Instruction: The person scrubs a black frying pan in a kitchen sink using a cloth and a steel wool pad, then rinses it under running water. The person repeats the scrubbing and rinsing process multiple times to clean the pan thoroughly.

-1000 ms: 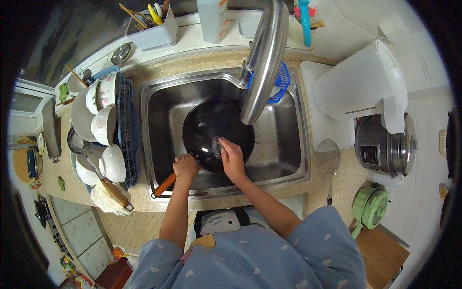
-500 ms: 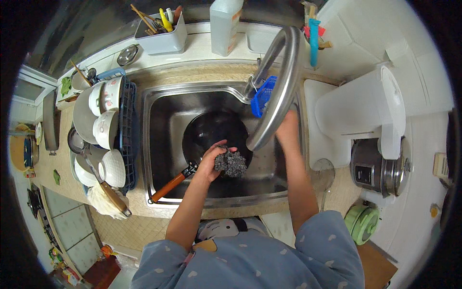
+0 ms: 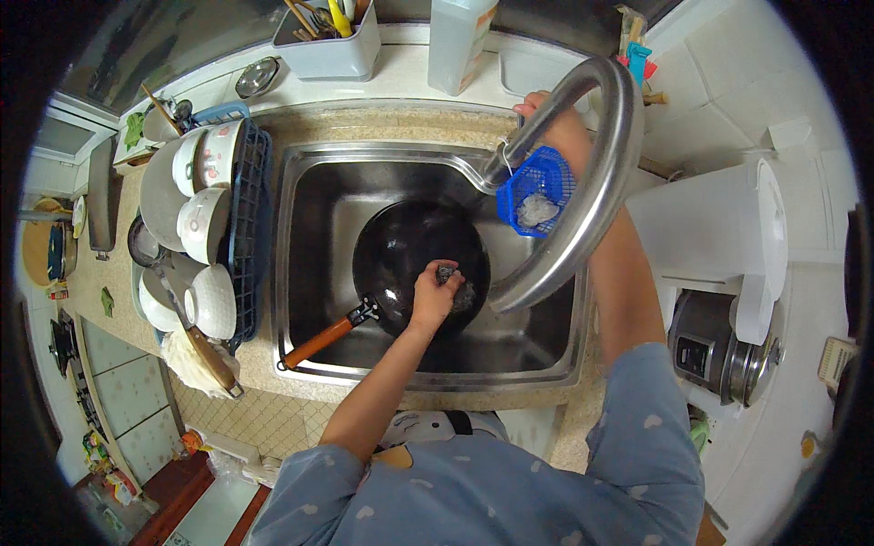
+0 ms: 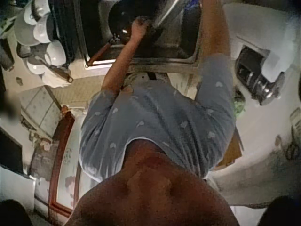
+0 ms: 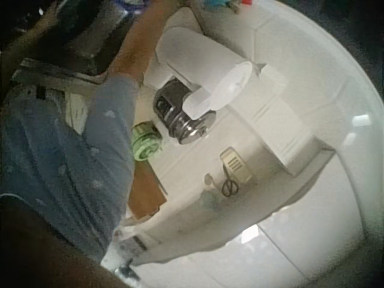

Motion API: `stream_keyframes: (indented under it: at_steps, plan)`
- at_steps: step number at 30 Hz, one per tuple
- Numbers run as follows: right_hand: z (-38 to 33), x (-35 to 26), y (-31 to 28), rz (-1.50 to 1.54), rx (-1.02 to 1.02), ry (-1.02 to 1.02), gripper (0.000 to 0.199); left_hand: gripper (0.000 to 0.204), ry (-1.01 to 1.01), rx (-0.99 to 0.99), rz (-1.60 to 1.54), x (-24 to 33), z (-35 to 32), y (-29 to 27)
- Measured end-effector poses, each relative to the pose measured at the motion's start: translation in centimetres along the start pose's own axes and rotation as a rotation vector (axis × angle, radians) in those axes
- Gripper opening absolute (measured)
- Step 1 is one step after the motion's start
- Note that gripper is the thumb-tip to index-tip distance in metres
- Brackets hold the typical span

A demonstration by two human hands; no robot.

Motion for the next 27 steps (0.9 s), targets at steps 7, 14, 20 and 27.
stream_keyframes:
  at_steps: [7,14,20,27]
  plan:
    - [0.8,2.6,0.8,0.08,0.035,0.022,0.031,0.017,0.167,0.034,0.167,2.6,0.4,0.9]
    - [0.6,5.5,1.5,0.617,-0.099,0.241,0.038,0.017,0.028,-0.077,0.21,1.6,0.6,2.2]
    - [-2.6,-1.0,-3.0,0.15,0.084,0.46,0.033,0.021,0.053,0.02,-0.04,-6.8,0.6,5.3]
    - [-16.3,-6.6,-4.4,0.516,0.372,0.687,0.021,0.019,-0.413,0.166,-0.594,-6.3,-0.8,4.7]
Point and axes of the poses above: each hand's wrist, its own z-axis towards the middle knuckle, its own y-axis out of the palm, x = y × z, the point moved 8 cm from there along z, towards the middle knuckle, and after that the axes turned 13 degrees about y, right-handed, at the moved point
